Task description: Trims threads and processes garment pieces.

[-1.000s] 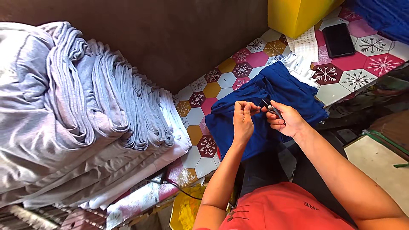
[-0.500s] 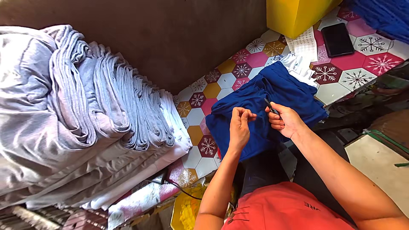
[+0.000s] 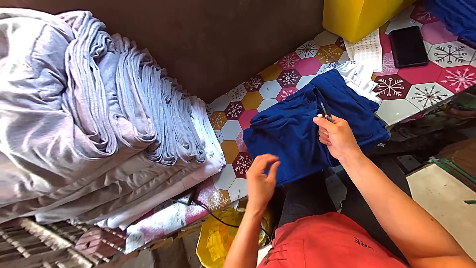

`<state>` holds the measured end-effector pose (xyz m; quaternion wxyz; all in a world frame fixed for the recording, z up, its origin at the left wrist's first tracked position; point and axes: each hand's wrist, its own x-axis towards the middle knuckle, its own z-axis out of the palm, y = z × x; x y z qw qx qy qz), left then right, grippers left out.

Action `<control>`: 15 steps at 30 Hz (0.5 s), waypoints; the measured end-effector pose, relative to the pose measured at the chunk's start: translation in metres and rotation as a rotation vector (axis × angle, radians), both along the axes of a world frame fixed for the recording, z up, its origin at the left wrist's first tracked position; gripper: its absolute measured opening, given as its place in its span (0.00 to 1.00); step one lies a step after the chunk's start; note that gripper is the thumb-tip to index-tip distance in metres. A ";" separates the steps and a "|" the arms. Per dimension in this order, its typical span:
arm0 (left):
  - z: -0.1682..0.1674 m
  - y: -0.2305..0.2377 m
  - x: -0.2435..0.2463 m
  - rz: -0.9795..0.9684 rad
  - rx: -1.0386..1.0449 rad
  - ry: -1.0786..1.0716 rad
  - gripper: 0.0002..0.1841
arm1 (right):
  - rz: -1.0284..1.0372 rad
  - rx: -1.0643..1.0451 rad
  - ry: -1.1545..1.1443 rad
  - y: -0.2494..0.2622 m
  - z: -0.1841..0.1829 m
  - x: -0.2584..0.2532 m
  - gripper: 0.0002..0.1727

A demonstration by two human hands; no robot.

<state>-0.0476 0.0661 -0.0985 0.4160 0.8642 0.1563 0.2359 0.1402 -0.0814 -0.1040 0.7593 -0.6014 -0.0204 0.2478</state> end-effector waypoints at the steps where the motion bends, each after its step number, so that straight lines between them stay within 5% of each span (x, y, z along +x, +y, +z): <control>1: -0.004 -0.009 0.020 -0.015 -0.025 -0.147 0.06 | 0.016 0.057 0.028 -0.003 0.005 -0.007 0.08; 3: -0.007 -0.020 0.051 -0.037 -0.050 -0.277 0.07 | 0.056 0.109 0.026 -0.007 0.009 -0.021 0.11; 7: 0.002 -0.031 0.082 -0.082 -0.323 -0.205 0.11 | 0.113 0.099 -0.101 -0.010 0.003 -0.032 0.11; 15: 0.001 -0.030 0.079 -0.022 -0.470 -0.157 0.05 | 0.132 0.123 -0.214 -0.005 -0.014 -0.037 0.12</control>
